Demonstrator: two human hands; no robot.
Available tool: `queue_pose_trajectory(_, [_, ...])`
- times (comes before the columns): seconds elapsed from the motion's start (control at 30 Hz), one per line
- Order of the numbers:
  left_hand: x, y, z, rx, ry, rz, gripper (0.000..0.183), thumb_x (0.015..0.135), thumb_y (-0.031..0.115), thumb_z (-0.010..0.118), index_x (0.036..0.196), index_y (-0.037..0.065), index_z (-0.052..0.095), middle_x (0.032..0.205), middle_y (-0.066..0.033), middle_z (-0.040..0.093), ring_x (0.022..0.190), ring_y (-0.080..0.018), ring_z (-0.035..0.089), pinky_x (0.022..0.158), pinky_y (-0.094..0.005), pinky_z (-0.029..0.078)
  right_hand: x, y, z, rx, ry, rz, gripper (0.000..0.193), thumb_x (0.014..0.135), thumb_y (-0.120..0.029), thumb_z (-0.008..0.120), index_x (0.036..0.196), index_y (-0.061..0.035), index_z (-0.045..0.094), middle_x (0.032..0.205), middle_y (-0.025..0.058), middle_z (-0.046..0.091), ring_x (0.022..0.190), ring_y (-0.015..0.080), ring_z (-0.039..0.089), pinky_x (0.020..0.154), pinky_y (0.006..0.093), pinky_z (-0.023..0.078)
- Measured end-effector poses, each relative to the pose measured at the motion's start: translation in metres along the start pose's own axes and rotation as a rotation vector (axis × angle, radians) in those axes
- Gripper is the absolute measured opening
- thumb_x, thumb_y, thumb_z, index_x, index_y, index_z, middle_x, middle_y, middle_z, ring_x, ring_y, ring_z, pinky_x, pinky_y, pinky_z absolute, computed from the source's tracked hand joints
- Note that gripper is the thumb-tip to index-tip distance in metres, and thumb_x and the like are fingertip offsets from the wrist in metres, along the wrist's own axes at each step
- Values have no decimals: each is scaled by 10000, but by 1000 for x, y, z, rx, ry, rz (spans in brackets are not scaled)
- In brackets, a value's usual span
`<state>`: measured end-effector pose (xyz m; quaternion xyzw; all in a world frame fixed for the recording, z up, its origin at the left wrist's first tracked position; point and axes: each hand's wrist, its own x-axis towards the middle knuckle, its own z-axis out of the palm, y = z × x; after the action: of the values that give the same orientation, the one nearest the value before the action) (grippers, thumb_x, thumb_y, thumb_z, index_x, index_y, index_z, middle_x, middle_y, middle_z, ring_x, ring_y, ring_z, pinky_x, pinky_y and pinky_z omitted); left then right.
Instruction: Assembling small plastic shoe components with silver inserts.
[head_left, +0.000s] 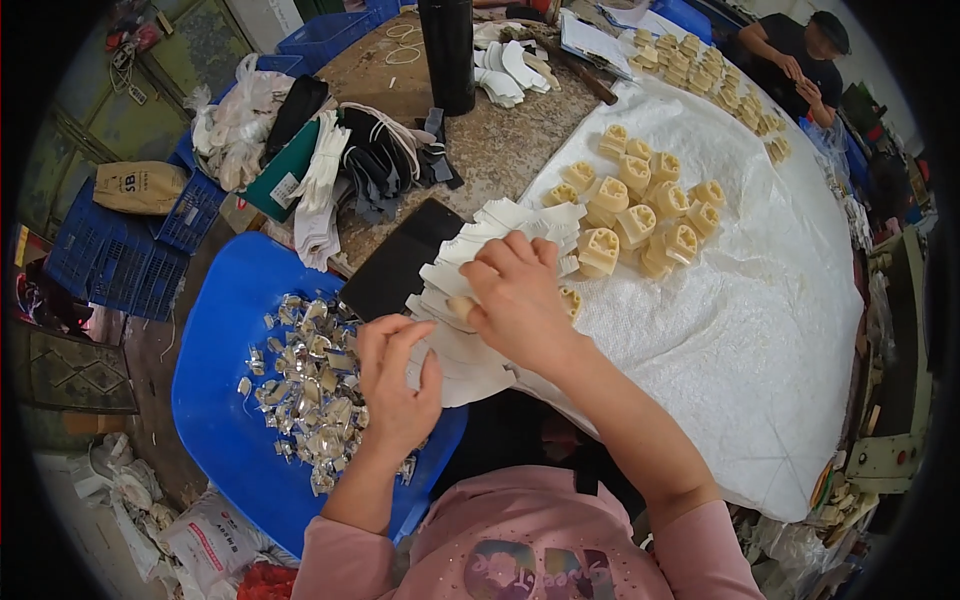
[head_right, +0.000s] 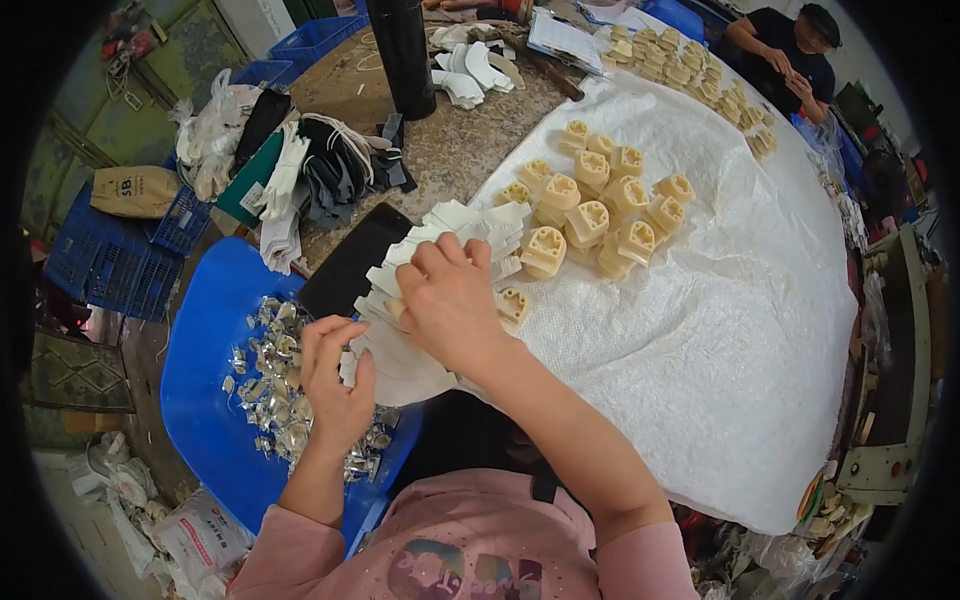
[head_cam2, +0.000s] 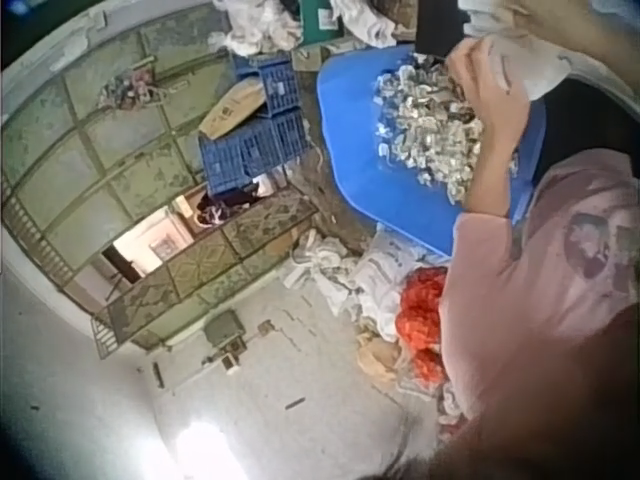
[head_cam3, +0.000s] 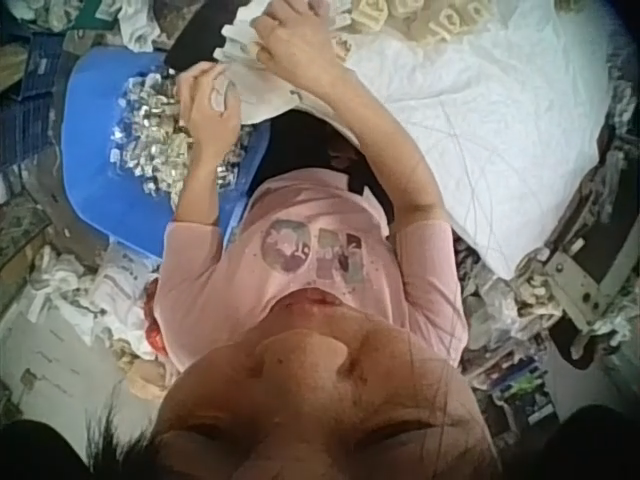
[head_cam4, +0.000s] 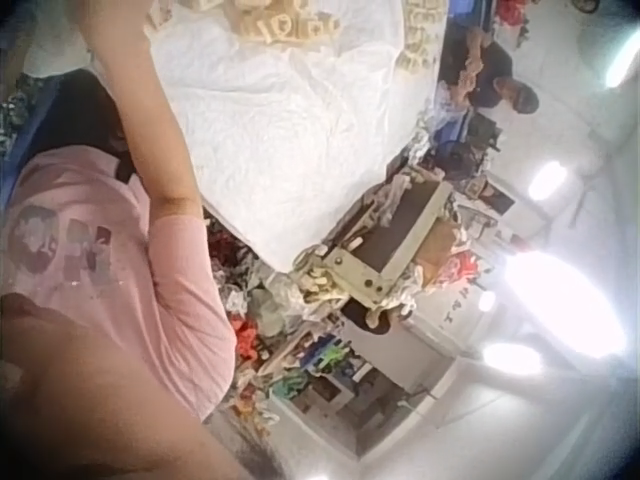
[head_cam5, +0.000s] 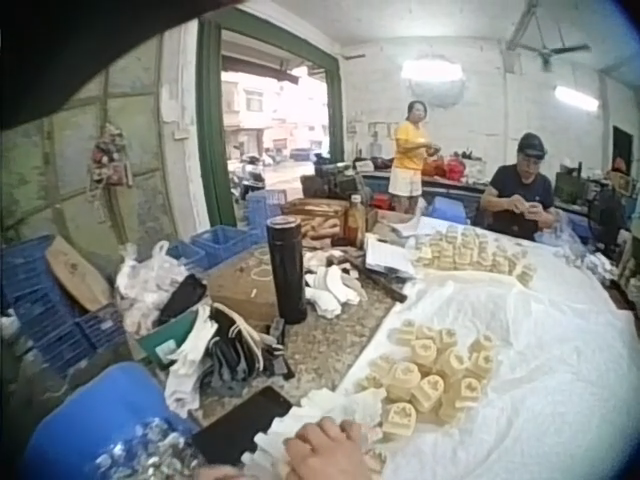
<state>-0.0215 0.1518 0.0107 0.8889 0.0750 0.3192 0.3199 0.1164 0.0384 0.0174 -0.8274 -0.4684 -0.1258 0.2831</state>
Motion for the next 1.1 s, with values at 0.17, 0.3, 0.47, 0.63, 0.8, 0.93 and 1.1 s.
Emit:
queue_pose_trajectory(0.17, [10, 4, 11, -83, 106, -32, 253, 704, -65, 567, 948, -3, 589, 967, -153, 543, 882, -281, 540, 810, -354, 432, 13, -9, 21, -117, -7, -31, 142, 641, -166, 650, 736, -61, 635, 834, 77, 553, 920, 249, 485, 841, 453, 309])
queue_pose_trajectory(0.3, [12, 1, 11, -97, 100, -87, 215, 711, -52, 568, 922, -16, 588, 940, -147, 551, 874, -277, 543, 806, -352, 430, 12, -11, 25, -119, 24, -42, 125, 670, -168, 631, 728, -56, 635, 829, 82, 554, 922, 256, 490, 863, 476, 306])
queue_pose_trajectory(0.47, [18, -1, 16, -163, 98, -95, 242, 715, -35, 562, 954, -6, 584, 966, -170, 540, 906, -325, 534, 828, -386, 429, 12, -8, 23, -150, 37, 25, 89, 709, -128, 579, 736, -64, 633, 834, 81, 554, 932, 254, 494, 896, 493, 296])
queue_pose_trajectory(0.63, [16, -5, 15, -110, 63, -115, 212, 759, -6, 524, 963, -22, 577, 991, -145, 549, 945, -282, 533, 863, -353, 416, 8, -13, 28, -153, 38, 70, 92, 717, -121, 571, 775, -67, 619, 859, 86, 562, 947, 260, 495, 888, 483, 292])
queue_pose_trajectory(0.8, [32, 1, 26, -260, -42, -34, 360, 777, -12, 469, 1135, -41, 496, 1172, -184, 461, 1098, -306, 491, 983, -384, 380, -2, -8, 29, -18, 151, 140, 115, 654, -100, 603, 763, -71, 580, 822, 63, 538, 914, 254, 494, 832, 457, 292])
queue_pose_trajectory(0.93, [35, 11, 32, -170, -114, 21, 435, 788, -18, 443, 1223, -37, 453, 1229, -200, 437, 1156, -331, 455, 1009, -413, 359, -4, -4, 29, 75, 169, 190, 153, 651, -94, 614, 795, -49, 591, 805, 87, 574, 897, 267, 504, 845, 441, 297])
queue_pose_trajectory(1.1, [33, 11, 34, 123, -159, 31, 462, 786, -22, 486, 1246, -32, 445, 1213, -198, 458, 1162, -370, 442, 1013, -431, 319, -4, -3, 27, 118, 157, 210, 112, 678, -65, 583, 787, -45, 573, 801, 98, 576, 887, 282, 507, 836, 440, 297])
